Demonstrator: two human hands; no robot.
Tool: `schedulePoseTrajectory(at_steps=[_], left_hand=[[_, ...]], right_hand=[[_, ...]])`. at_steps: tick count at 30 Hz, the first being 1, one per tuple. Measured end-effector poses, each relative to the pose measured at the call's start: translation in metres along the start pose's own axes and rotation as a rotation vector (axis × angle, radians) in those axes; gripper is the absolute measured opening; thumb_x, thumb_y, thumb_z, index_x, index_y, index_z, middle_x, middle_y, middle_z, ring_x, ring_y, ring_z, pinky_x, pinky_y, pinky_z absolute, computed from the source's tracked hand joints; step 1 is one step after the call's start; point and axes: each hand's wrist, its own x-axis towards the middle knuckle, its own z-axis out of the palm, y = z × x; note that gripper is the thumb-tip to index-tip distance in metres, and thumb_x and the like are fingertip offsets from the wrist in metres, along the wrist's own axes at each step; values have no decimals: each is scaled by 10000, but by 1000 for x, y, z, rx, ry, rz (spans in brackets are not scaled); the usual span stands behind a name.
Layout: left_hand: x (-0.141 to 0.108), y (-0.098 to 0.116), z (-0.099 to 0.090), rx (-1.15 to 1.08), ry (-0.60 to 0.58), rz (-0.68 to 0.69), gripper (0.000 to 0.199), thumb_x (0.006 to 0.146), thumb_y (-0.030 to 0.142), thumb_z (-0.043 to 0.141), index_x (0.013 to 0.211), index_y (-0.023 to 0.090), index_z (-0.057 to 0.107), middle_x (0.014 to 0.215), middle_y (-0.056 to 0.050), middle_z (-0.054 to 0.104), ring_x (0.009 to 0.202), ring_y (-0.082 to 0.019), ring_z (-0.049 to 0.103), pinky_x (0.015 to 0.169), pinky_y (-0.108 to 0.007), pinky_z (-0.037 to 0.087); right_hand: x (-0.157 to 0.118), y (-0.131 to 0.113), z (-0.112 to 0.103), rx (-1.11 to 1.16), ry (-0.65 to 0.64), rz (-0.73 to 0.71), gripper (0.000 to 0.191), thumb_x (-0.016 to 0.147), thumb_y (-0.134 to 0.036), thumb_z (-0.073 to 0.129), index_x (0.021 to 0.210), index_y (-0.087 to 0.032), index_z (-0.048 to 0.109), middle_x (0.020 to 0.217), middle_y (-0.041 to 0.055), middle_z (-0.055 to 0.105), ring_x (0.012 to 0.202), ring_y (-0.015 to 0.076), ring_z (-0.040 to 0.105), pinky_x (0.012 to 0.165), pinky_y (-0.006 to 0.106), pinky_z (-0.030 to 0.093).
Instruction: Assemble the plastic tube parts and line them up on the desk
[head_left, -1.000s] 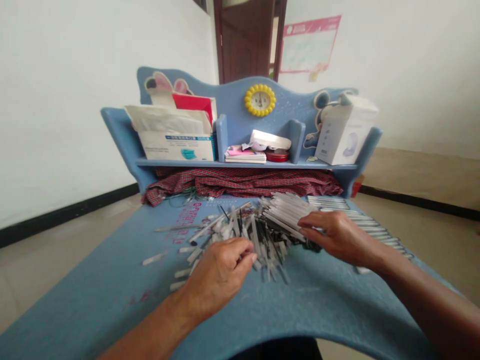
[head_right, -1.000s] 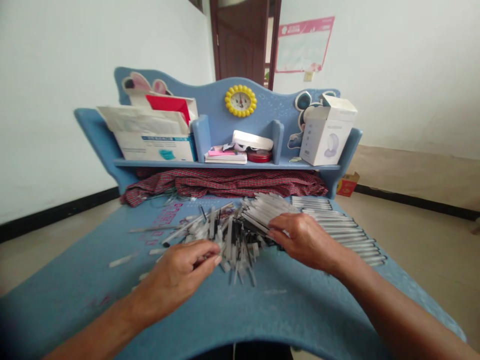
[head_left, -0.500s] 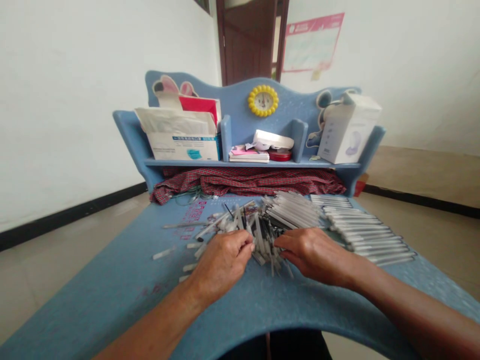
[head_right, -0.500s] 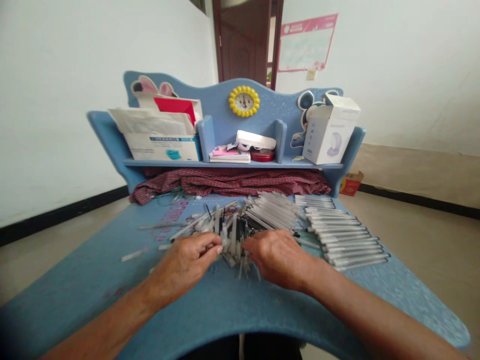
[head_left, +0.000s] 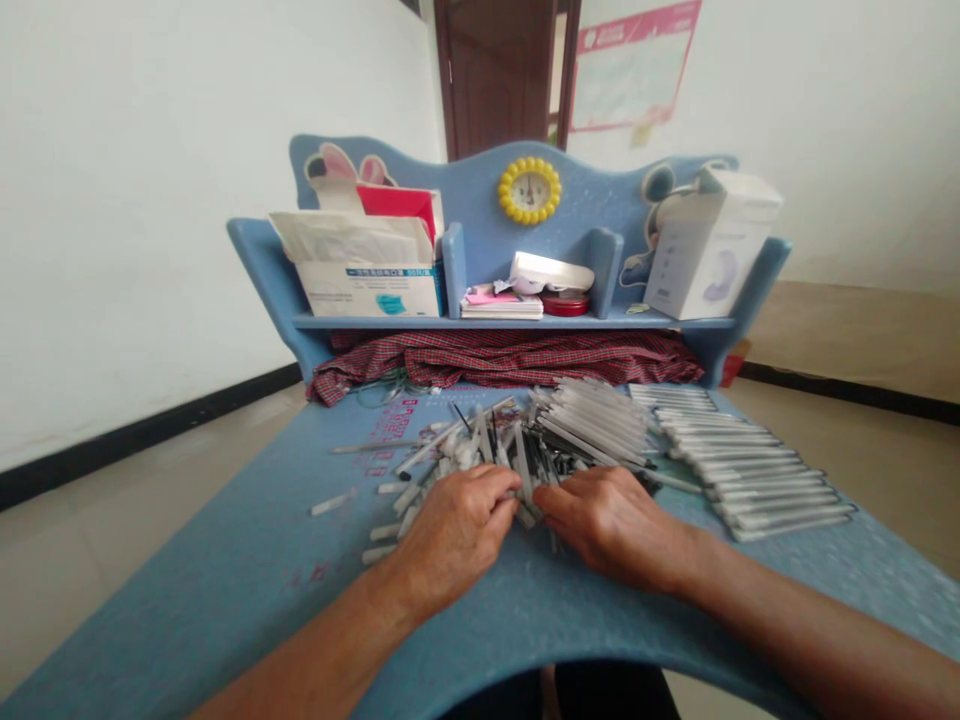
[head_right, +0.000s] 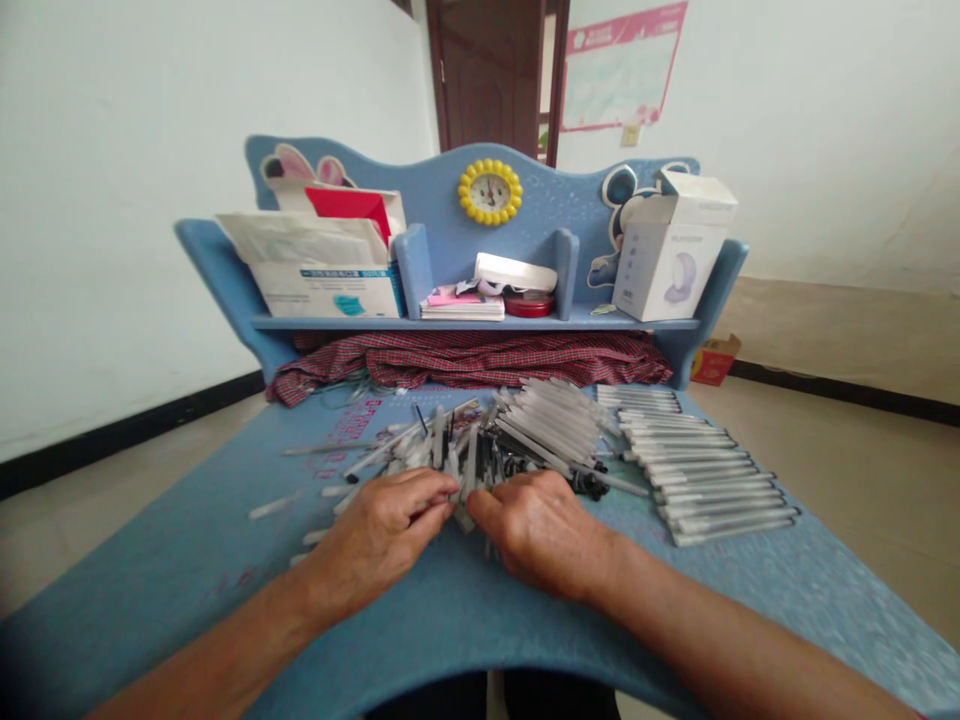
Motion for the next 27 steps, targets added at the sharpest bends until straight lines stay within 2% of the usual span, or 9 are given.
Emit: schedulePoseTrajectory(at_steps=[5, 15, 18, 21, 27], left_hand=[[-2, 2, 4, 14, 33, 18, 144, 792, 111, 506, 829, 156, 638, 742, -28, 602, 714, -145, 578, 657, -245, 458], [-6, 0, 10, 192, 66, 83, 145, 824, 117, 461, 859, 161, 595, 819, -48, 541, 779, -169, 525, 699, -290, 466], [-3, 4, 11, 302, 42, 133, 167, 817, 87, 446, 863, 154, 592, 887, -68, 551, 844, -194, 506, 739, -323, 469], [3, 9, 12, 412, 9, 161, 202, 801, 63, 454, 903, 161, 599, 957, -80, 565, 900, -220, 493, 763, -358, 472], [13, 6, 15, 493, 13, 214, 177, 821, 88, 459, 874, 162, 611, 939, -76, 606, 861, -218, 510, 725, -355, 487]], right_hand=[[-3, 2, 10, -51, 71, -43, 118, 871, -132, 440, 801, -179, 521, 592, -11, 555, 497, 108, 431, 515, 283, 217], [-12, 15, 6, 80, 375, 18, 158, 862, -147, 456, 808, -158, 604, 568, 8, 564, 515, 116, 493, 524, 248, 335], [-13, 19, -1, 196, 491, 111, 153, 869, -186, 480, 835, -148, 625, 614, 25, 621, 548, 116, 558, 551, 231, 403], [-14, 24, -11, 323, 563, 262, 129, 847, -208, 522, 824, -156, 638, 641, 18, 652, 553, 110, 594, 550, 213, 440], [-15, 32, -23, 699, 650, 608, 162, 805, -286, 559, 733, -165, 638, 497, -17, 598, 430, 101, 547, 428, 197, 427]])
